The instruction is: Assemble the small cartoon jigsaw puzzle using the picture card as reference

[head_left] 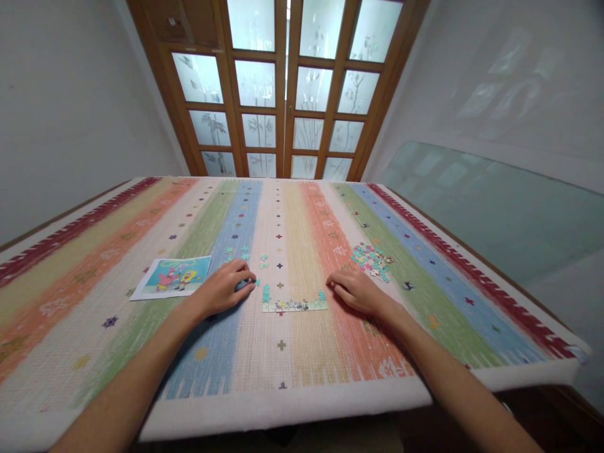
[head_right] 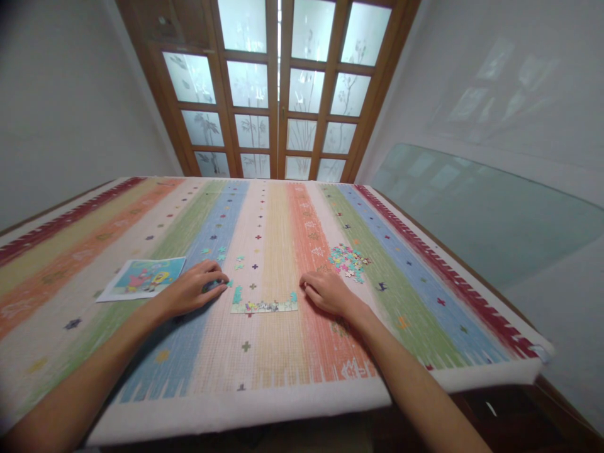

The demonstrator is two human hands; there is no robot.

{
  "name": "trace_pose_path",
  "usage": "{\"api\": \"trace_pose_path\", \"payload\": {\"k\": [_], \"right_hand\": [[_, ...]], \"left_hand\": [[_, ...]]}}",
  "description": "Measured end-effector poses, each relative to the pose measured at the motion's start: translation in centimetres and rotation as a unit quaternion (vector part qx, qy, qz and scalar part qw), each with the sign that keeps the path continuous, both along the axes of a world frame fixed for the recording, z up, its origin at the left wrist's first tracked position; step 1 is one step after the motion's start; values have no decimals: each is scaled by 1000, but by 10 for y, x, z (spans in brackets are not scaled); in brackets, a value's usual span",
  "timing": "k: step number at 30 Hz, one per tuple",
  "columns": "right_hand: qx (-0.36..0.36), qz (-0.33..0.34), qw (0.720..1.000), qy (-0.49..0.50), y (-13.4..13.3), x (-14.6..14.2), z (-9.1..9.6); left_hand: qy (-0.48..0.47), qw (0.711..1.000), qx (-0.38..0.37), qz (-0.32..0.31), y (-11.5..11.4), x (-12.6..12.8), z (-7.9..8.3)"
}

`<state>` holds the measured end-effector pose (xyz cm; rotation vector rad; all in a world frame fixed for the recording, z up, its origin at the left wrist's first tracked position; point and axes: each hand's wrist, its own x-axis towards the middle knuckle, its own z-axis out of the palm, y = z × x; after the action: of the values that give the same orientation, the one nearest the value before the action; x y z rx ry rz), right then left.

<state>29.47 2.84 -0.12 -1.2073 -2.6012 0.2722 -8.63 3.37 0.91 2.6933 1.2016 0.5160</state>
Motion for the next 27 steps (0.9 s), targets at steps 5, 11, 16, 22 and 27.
{"api": "trace_pose_path", "payload": {"k": [5, 11, 16, 22, 27], "right_hand": [[-1, 6, 1000, 3, 1, 1, -1], [2, 9, 1000, 9, 1, 1, -2], [4, 9, 1000, 11, 1, 0, -2], [11, 9, 1000, 10, 1, 0, -2], [18, 8, 1000, 10, 1, -1, -2]], "left_hand": [[9, 1000, 14, -2, 0, -1, 0], [14, 998, 38, 58, 7, -19, 5], [97, 969, 80, 213, 16, -46, 14], [136, 944, 83, 289, 21, -62, 15], [127, 952, 73, 267, 20, -59, 10]]}}
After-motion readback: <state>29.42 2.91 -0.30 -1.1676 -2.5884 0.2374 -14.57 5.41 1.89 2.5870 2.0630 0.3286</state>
